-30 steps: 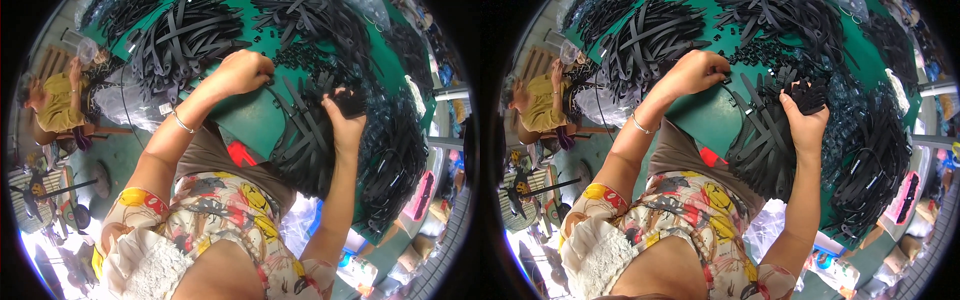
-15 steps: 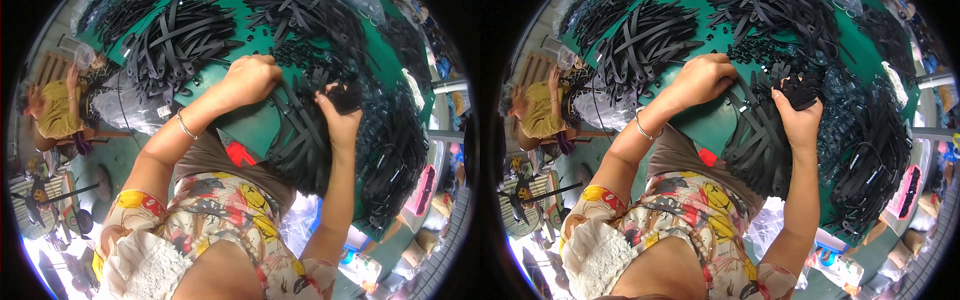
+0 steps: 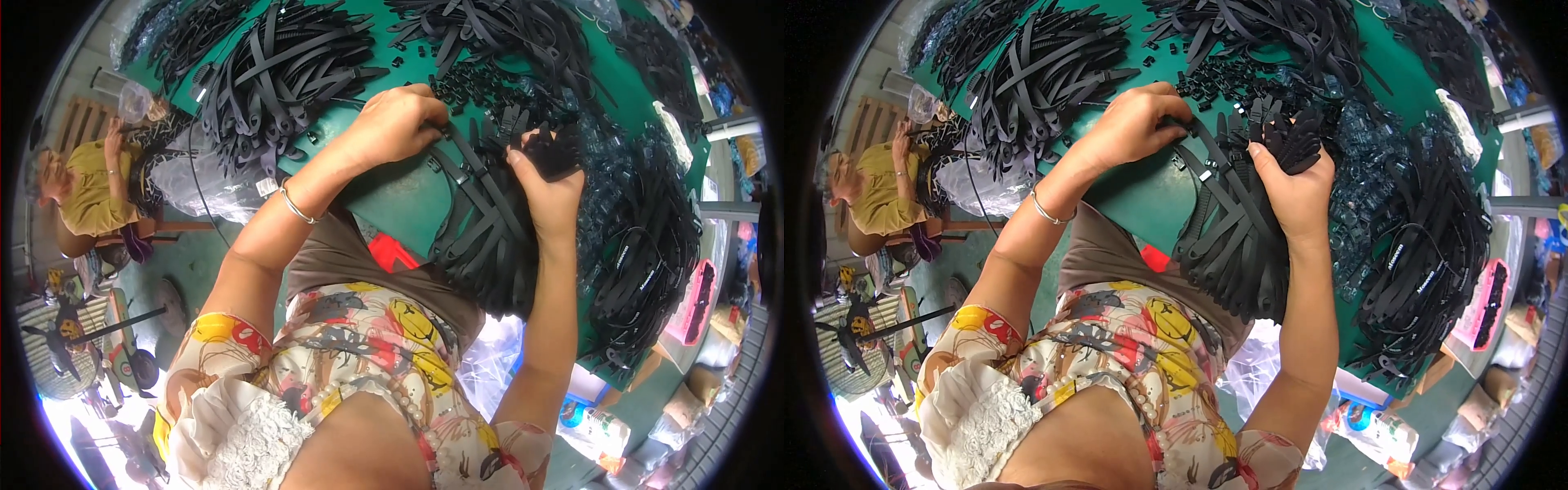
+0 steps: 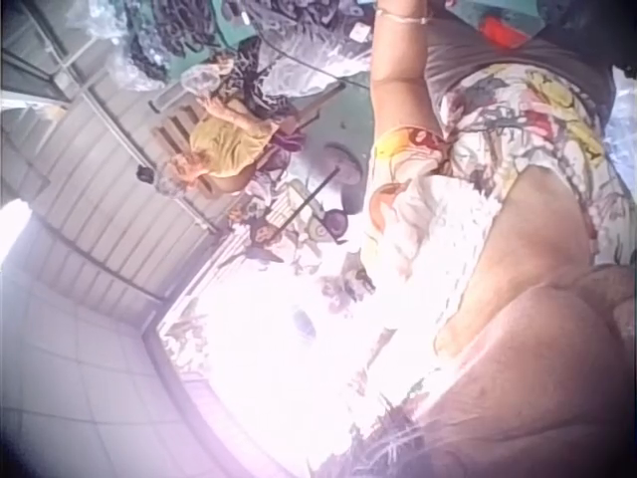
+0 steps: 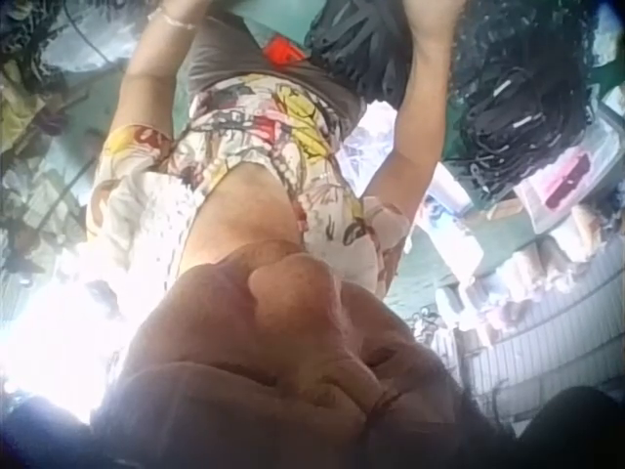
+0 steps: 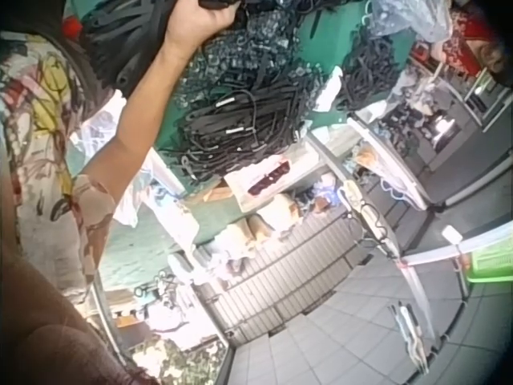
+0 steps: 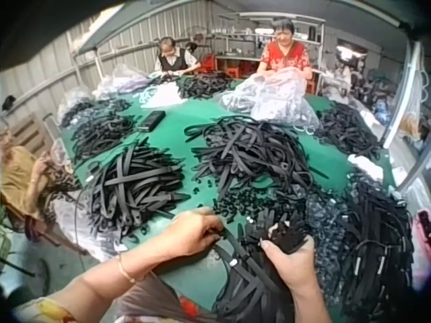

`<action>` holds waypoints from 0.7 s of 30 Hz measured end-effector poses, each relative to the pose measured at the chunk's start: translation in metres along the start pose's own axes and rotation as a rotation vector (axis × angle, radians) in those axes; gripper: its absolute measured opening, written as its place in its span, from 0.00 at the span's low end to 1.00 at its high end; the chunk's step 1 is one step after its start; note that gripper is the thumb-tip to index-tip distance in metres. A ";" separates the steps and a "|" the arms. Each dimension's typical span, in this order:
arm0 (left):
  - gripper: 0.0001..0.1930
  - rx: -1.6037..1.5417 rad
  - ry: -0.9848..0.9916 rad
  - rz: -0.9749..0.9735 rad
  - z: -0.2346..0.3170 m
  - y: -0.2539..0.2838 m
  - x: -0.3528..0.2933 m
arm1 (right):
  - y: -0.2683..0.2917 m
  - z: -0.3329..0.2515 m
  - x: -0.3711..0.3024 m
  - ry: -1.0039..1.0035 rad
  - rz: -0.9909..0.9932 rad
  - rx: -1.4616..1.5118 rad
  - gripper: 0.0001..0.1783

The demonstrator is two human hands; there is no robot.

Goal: The person assembles small black plastic components by hand at a factory workbench.

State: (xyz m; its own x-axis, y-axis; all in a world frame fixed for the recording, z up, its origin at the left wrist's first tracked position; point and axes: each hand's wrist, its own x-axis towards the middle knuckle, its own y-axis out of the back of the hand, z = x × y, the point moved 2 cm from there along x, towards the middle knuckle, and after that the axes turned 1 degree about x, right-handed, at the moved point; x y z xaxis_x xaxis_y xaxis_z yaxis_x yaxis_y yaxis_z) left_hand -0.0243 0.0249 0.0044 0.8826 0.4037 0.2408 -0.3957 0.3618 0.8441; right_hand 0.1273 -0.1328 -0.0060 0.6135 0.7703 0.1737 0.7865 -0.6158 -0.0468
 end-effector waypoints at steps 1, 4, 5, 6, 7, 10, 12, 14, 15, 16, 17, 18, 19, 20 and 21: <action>0.08 0.014 -0.021 -0.003 0.001 0.000 0.001 | 0.000 0.000 0.000 -0.006 -0.001 0.004 0.09; 0.08 0.024 -0.055 0.001 0.005 0.001 0.002 | 0.001 0.000 0.000 -0.004 0.004 -0.023 0.09; 0.08 0.017 -0.070 0.005 0.006 0.000 0.003 | 0.001 0.001 0.000 -0.004 0.004 -0.024 0.09; 0.08 0.016 -0.071 0.006 0.006 0.000 0.004 | 0.001 0.002 0.000 -0.004 0.002 -0.014 0.09; 0.08 0.005 -0.081 -0.032 0.006 -0.003 0.005 | 0.001 0.002 0.000 -0.004 0.001 -0.004 0.09; 0.09 -0.037 -0.090 -0.034 0.001 -0.005 0.007 | 0.002 0.000 0.000 -0.017 -0.023 -0.044 0.12; 0.09 -0.069 -0.093 -0.002 0.004 -0.002 0.009 | 0.000 -0.001 0.000 -0.019 -0.023 -0.036 0.12; 0.08 -0.866 0.282 -0.122 0.005 -0.005 0.010 | 0.000 0.000 0.000 -0.023 -0.021 -0.029 0.12; 0.08 -0.867 0.280 -0.126 0.008 -0.006 0.011 | 0.000 0.001 0.000 0.001 -0.025 -0.024 0.12; 0.08 -1.040 0.297 -0.137 0.012 -0.009 0.012 | 0.001 0.001 0.000 0.024 -0.029 -0.020 0.12; 0.08 -1.212 0.315 -0.144 0.016 -0.012 0.012 | 0.001 0.001 0.000 0.023 -0.029 -0.021 0.12; 0.07 -1.372 0.355 -0.091 0.020 -0.017 0.014 | 0.000 0.001 0.001 0.028 -0.032 -0.018 0.11; 0.07 -1.373 0.356 -0.092 0.022 -0.020 0.014 | 0.000 0.001 0.000 0.032 -0.035 -0.016 0.11; 0.08 -1.474 0.401 -0.122 0.024 -0.024 0.015 | 0.000 0.000 0.000 0.032 -0.032 -0.019 0.11; 0.09 -1.575 0.448 -0.153 0.027 -0.028 0.015 | -0.001 -0.002 -0.001 0.031 -0.028 -0.021 0.11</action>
State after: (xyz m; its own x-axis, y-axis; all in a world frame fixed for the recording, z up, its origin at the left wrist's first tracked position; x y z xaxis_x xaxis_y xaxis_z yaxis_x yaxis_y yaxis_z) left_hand 0.0071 -0.0013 -0.0027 0.9072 0.3804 -0.1795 -0.4164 0.7522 -0.5106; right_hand 0.1263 -0.1332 -0.0040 0.5887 0.7820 0.2047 0.8014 -0.5977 -0.0213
